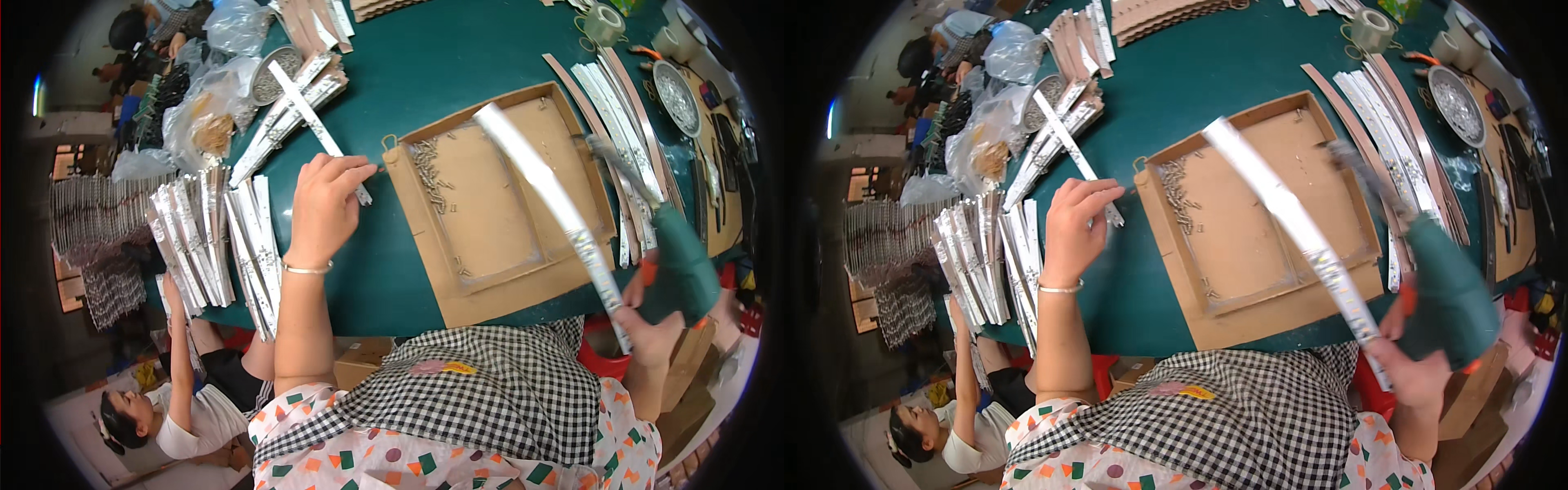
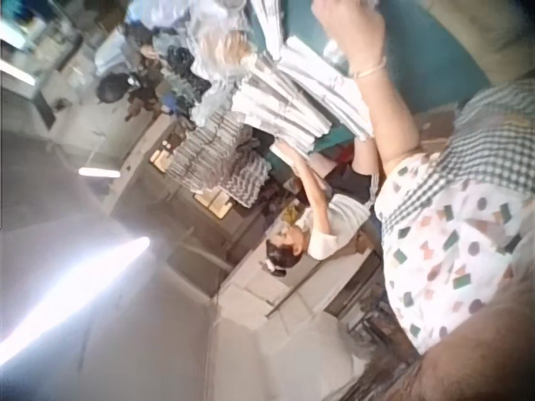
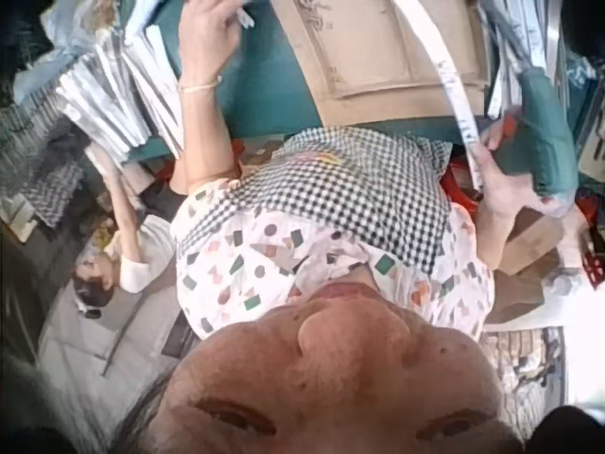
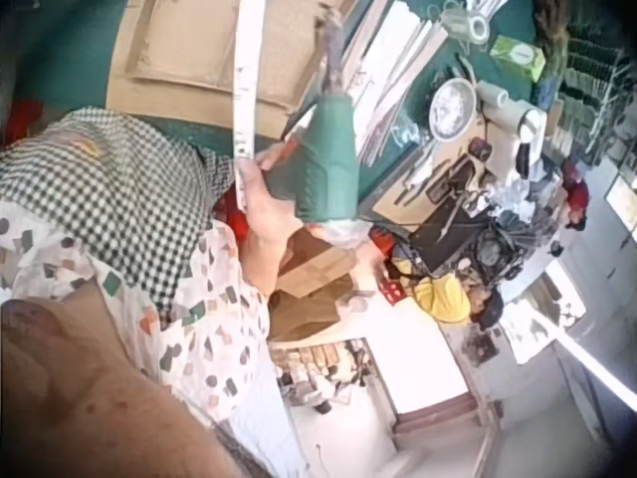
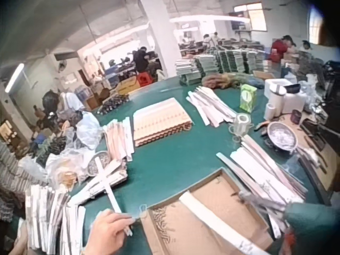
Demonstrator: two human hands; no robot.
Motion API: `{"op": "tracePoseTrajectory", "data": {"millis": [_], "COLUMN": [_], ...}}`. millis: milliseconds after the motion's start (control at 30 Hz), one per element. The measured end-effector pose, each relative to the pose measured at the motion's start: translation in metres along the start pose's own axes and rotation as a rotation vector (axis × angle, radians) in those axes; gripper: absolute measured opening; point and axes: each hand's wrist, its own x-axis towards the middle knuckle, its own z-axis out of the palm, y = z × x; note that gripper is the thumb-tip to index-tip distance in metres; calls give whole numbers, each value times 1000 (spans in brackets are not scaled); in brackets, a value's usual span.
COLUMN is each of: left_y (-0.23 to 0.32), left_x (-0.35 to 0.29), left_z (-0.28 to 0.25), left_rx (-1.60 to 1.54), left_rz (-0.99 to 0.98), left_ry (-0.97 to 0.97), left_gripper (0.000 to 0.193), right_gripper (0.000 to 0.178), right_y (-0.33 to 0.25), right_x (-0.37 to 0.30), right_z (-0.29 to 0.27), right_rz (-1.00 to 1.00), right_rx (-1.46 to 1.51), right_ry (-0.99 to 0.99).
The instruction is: The person gathers LED light strips on a workbench, positions small metal connectors onto each strip, and solders them using a soldering tool.
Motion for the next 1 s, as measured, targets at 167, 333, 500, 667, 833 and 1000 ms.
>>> {"op": "tracePoseTrajectory", "data": {"millis": [167,333,500,667,833,1000], "left_y": [71,90,92,110,138,153], "left_x": [16,22,23,23,26,20], "left_z": [14,31,33,32,14,27], "left_rx": [-183,-49,8,12,-755,-1543], "left_rz": [-2,-99,-123,-71,-227,-562], "left_ry": [25,-59,-135,-138,-315,-415], "left_gripper": [18,17,14,18,14,8], "right_gripper": [55,41,50,38,31,29], "right_y": [18,37,31,25,15,11], "right_x": [-7,-5,6,10,15,29], "right_z": [33,54,48,35,46,75], "right_rz": [63,-159,-402,-436,-261,-68], "right_rx": [-187,-229,-505,-555,-429,88], "right_ry": [-79,-76,-193,-188,-138,-134]}}
